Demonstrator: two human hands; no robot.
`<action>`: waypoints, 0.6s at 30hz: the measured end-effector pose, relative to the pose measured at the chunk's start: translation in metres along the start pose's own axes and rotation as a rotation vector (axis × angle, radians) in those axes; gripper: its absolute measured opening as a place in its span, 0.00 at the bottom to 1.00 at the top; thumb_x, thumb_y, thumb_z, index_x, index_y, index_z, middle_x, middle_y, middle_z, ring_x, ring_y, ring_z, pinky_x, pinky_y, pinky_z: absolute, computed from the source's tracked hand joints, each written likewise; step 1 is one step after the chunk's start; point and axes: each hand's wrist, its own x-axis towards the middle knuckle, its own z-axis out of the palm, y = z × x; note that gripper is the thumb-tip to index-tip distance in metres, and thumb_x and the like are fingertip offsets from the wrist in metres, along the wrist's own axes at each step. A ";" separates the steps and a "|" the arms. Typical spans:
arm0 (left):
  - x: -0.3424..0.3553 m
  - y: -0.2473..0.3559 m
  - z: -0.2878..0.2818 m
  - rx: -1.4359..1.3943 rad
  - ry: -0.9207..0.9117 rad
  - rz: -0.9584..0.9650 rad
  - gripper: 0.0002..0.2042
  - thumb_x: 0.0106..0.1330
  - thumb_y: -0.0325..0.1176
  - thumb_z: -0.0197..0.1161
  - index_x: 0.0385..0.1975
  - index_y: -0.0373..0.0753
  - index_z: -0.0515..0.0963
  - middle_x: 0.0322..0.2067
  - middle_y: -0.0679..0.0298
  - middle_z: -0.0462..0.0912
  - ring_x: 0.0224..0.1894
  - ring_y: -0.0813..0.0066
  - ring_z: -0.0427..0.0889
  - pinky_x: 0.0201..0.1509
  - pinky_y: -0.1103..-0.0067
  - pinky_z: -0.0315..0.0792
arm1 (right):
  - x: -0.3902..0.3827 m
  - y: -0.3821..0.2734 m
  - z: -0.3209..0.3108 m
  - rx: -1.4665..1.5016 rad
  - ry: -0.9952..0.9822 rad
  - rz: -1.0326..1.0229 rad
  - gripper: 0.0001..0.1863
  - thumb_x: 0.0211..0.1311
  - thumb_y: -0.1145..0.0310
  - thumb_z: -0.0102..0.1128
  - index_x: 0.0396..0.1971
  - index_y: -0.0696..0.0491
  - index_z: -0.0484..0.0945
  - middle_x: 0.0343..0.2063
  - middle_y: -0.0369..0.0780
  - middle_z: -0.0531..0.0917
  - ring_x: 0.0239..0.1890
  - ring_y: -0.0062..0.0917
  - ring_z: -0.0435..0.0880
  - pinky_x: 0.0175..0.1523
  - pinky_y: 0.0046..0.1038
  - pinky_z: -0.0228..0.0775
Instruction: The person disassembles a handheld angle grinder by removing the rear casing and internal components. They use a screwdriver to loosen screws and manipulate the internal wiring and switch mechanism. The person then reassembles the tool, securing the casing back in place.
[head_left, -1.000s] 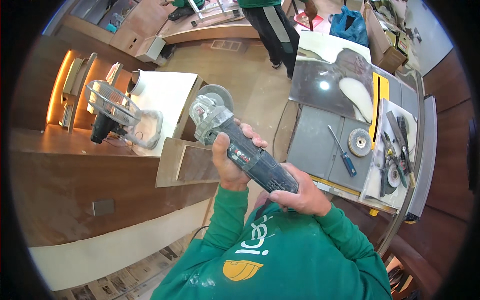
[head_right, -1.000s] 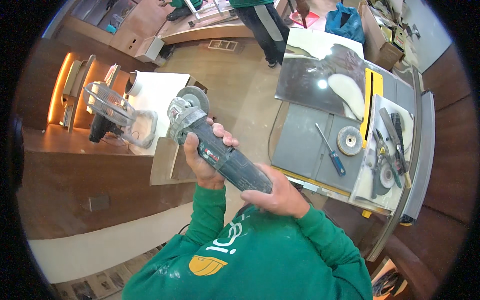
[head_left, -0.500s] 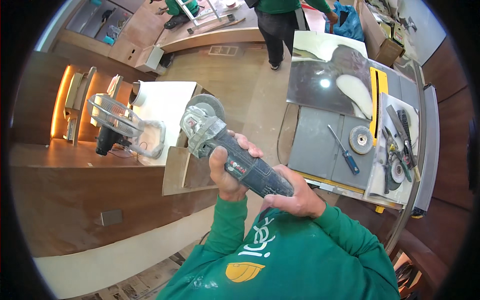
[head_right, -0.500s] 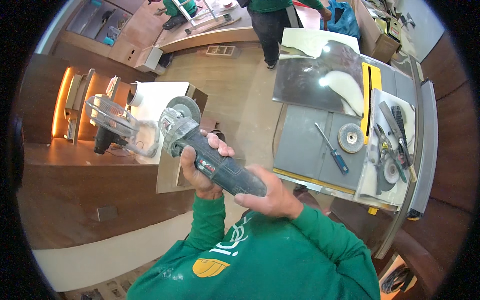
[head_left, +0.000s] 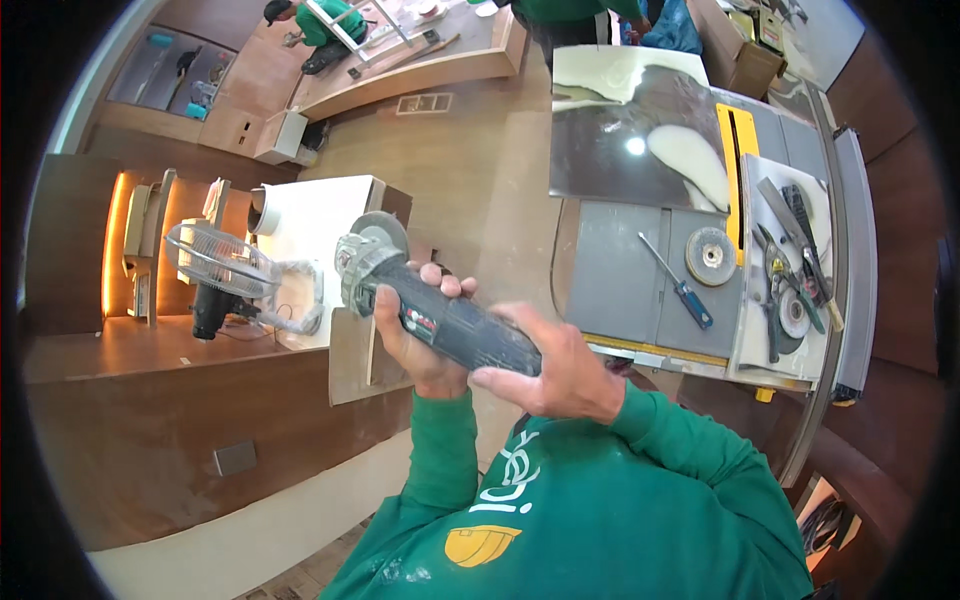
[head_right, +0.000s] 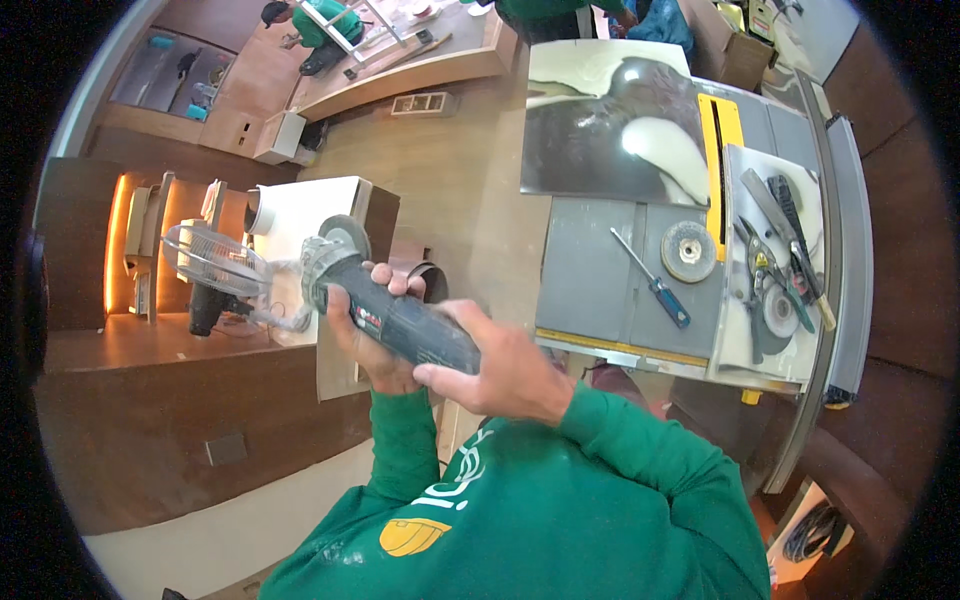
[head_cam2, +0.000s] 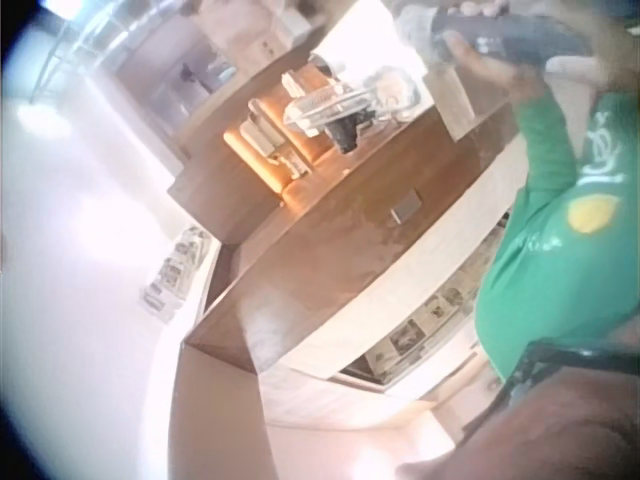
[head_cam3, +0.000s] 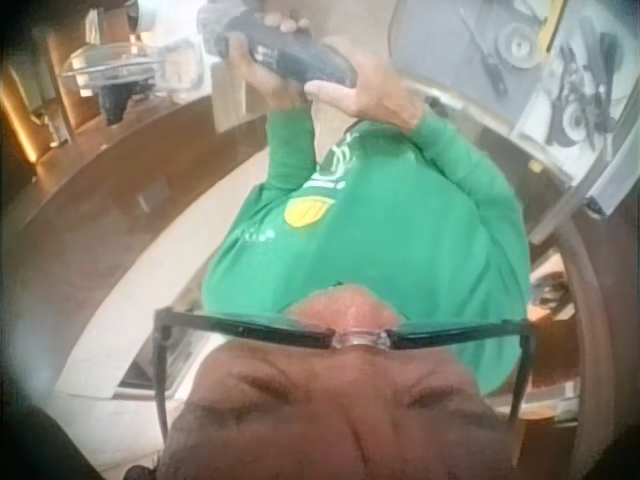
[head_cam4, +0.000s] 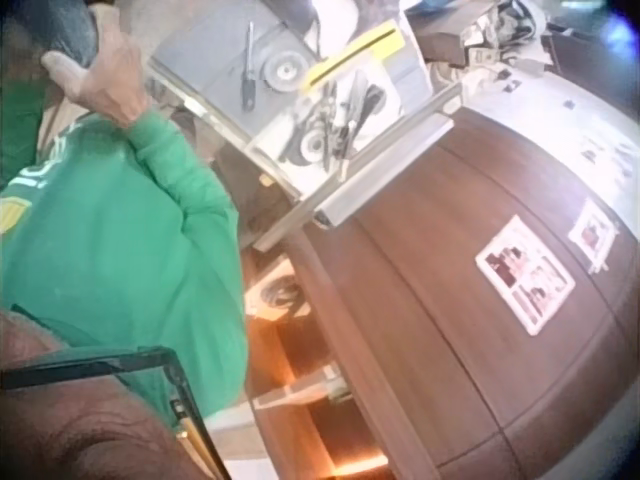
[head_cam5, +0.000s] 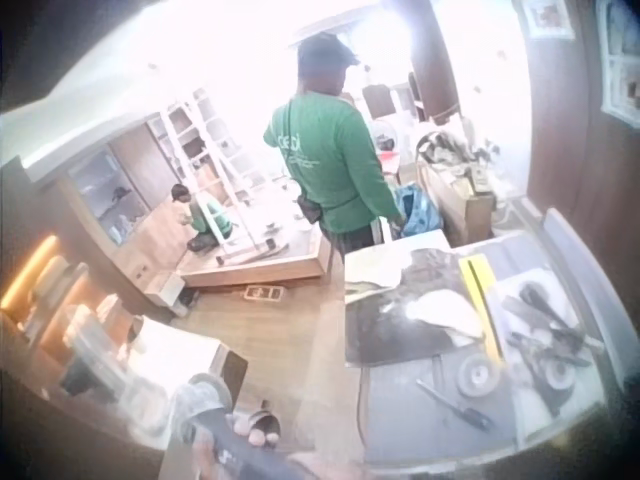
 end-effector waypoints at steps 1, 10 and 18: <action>0.003 -0.001 -0.001 -0.047 0.018 -0.060 0.23 0.75 0.55 0.64 0.54 0.41 0.74 0.41 0.63 0.82 0.41 0.65 0.84 0.56 0.60 0.81 | 0.002 -0.002 0.001 -0.040 0.013 0.010 0.41 0.61 0.51 0.80 0.66 0.60 0.73 0.54 0.55 0.85 0.61 0.40 0.86 0.62 0.38 0.78; 0.026 -0.006 -0.026 -0.606 0.007 -0.301 0.25 0.70 0.45 0.73 0.53 0.32 0.72 0.42 0.62 0.78 0.43 0.72 0.82 0.52 0.73 0.83 | -0.001 0.003 -0.028 0.281 -0.268 -0.027 0.55 0.57 0.48 0.83 0.77 0.62 0.63 0.69 0.59 0.75 0.74 0.47 0.75 0.76 0.41 0.66; 0.027 -0.007 -0.027 -0.580 0.103 -0.272 0.25 0.70 0.51 0.71 0.50 0.35 0.72 0.39 0.64 0.77 0.39 0.73 0.82 0.50 0.74 0.84 | -0.002 -0.003 -0.020 0.186 -0.221 -0.044 0.49 0.65 0.63 0.77 0.78 0.64 0.58 0.62 0.57 0.81 0.60 0.37 0.86 0.64 0.36 0.79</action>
